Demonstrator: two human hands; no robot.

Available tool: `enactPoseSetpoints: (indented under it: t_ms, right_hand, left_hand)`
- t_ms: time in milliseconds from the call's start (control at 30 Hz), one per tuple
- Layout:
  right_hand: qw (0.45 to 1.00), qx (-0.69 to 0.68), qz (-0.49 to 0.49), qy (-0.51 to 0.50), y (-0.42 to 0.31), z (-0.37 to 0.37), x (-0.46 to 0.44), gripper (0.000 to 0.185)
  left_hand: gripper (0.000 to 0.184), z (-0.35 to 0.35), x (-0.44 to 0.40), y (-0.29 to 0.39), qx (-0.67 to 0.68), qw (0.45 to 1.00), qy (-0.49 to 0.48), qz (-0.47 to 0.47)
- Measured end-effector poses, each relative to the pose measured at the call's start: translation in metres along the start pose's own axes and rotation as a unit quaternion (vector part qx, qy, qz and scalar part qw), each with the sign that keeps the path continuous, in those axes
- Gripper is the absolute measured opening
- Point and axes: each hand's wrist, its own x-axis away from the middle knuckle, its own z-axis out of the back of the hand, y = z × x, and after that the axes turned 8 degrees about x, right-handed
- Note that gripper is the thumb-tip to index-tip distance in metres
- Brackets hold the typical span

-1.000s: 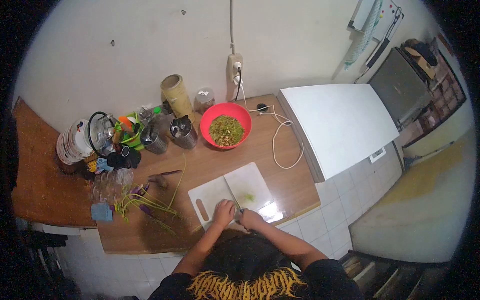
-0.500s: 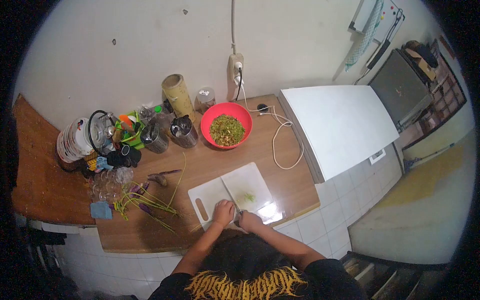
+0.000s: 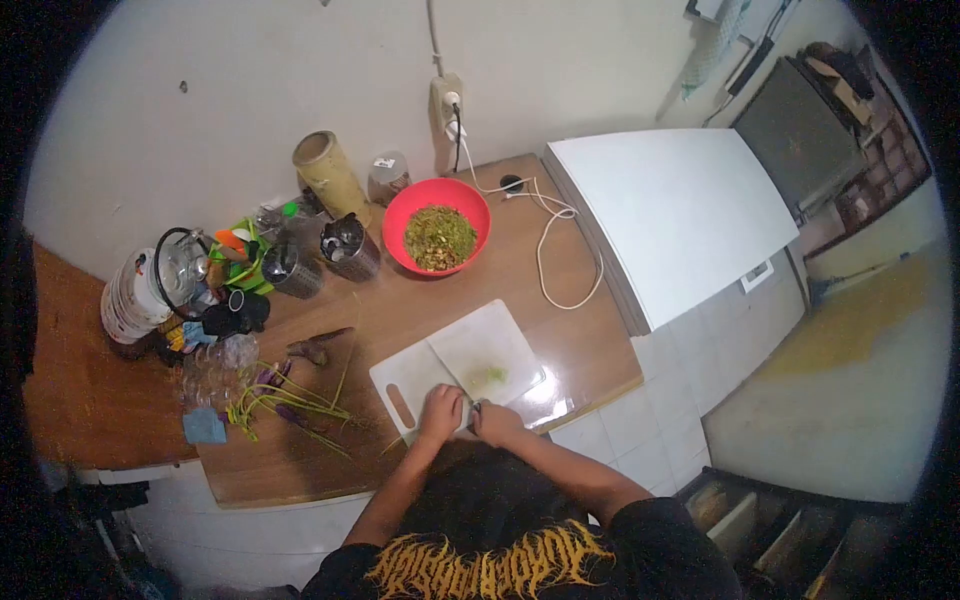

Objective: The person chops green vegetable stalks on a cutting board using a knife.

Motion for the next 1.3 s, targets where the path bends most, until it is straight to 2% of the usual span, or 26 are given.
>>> enactPoseSetpoints:
  t_ms: [133, 300, 467, 800, 867, 1000, 1067, 1300]
  right_hand:
    - [0.999, 0.010, 0.038, 0.020, 0.000, 0.013, 0.000, 0.044]
    - [1.000, 0.009, -0.016, -0.019, -0.003, 0.006, -0.001, 0.042]
    - [0.999, -0.015, 0.025, 0.034, -0.001, 0.000, -0.014, 0.038]
    - [0.998, 0.002, 0.029, 0.054, -0.003, 0.005, -0.018, 0.037]
    - [0.998, 0.007, 0.025, 0.060, -0.001, 0.007, -0.019, 0.036]
    - [0.998, 0.009, 0.030, 0.062, 0.008, 0.007, -0.013, 0.035]
    - [0.998, 0.017, 0.006, 0.065, 0.013, 0.007, -0.010, 0.036]
    - [0.996, 0.037, -0.037, 0.077, 0.039, 0.015, 0.002, 0.038]
  left_hand:
    - [0.008, -0.003, -0.003, -0.004, 0.015, 1.000, -0.002, -0.002]
    - [0.006, 0.001, -0.005, -0.006, 0.007, 1.000, -0.022, -0.007]
    - [0.005, -0.002, -0.006, -0.009, 0.029, 0.999, -0.036, 0.009]
    - [0.009, 0.000, -0.005, -0.005, 0.025, 0.999, -0.029, 0.003]
    - [0.010, 0.005, -0.006, -0.001, -0.028, 0.998, -0.053, -0.010]
    - [0.011, 0.014, -0.002, 0.008, -0.056, 0.997, -0.043, -0.028]
    - [0.011, 0.016, 0.003, 0.006, -0.058, 0.998, -0.017, -0.007]
    - [0.009, 0.012, 0.006, 0.006, -0.066, 0.998, -0.014, 0.007]
